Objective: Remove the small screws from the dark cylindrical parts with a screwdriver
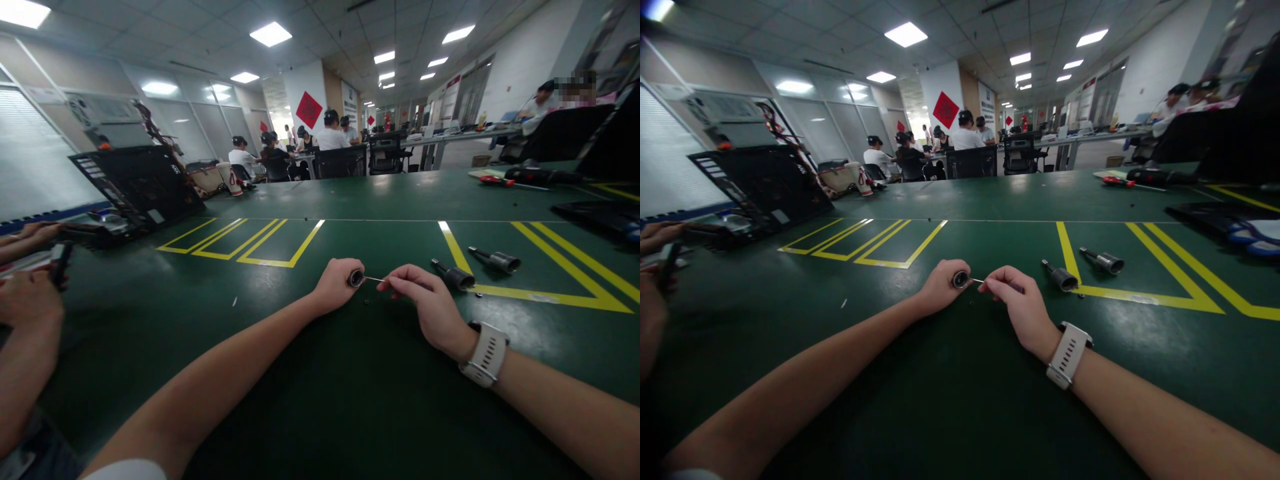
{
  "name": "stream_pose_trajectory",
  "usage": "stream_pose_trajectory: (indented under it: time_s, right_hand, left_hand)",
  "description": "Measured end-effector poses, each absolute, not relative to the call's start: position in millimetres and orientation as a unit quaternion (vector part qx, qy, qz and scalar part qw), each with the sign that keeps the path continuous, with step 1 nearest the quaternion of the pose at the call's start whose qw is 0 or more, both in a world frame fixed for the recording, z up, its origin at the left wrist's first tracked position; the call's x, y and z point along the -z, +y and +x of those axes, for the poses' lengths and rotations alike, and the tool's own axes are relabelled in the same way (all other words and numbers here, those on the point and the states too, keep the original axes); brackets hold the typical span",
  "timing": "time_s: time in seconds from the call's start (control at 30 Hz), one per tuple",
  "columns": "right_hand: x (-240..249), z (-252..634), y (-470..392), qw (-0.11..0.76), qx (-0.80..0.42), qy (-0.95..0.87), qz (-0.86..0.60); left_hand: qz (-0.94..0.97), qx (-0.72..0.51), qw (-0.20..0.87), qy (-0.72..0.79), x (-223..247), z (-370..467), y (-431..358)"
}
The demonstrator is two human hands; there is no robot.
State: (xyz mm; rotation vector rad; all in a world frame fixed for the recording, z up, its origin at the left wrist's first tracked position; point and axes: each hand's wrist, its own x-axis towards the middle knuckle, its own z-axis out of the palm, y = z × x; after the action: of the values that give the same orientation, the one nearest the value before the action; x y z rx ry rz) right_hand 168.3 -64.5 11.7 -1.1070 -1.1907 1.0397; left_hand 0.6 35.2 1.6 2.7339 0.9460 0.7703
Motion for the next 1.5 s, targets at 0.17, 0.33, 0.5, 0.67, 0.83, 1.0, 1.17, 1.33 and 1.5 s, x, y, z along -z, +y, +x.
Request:
stream_pose_trajectory:
  time_s: [0.17, 0.33, 0.5, 0.67, 0.83, 1.0, 1.17, 1.33, 1.5]
  right_hand:
    - [-18, 164, -70, 0.541, -0.414, -0.541, -0.492]
    - [-15, 167, -63, 0.545, -0.473, -0.498, -0.481]
    - [-13, 172, -58, 0.555, -0.530, -0.444, -0.464]
    - [-13, 171, -58, 0.561, -0.539, -0.435, -0.454]
    - [-10, 170, -60, 0.573, -0.493, -0.467, -0.459]
    - [-10, 166, -64, 0.550, -0.439, -0.521, -0.482]
    - [-13, 168, -62, 0.544, -0.479, -0.495, -0.479]
    - [-13, 173, -58, 0.554, -0.538, -0.437, -0.461]
    - [-12, 173, -57, 0.561, -0.555, -0.418, -0.451]
  left_hand:
    - [0.918, -0.230, 0.025, 0.323, -4, 0, 32]
    - [0.923, -0.235, 0.036, 0.302, -3, -2, 32]
    - [0.914, -0.273, 0.089, 0.286, 0, -1, 36]
    - [0.892, -0.303, 0.157, 0.297, 1, 1, 37]
    - [0.890, -0.293, 0.139, 0.319, 1, 0, 38]
    - [0.914, -0.230, 0.016, 0.335, -3, 0, 32]
    - [0.928, -0.189, -0.020, 0.319, -7, 1, 27]
    - [0.927, -0.223, 0.034, 0.301, -4, -1, 31]
    - [0.908, -0.262, 0.115, 0.305, -1, 0, 35]
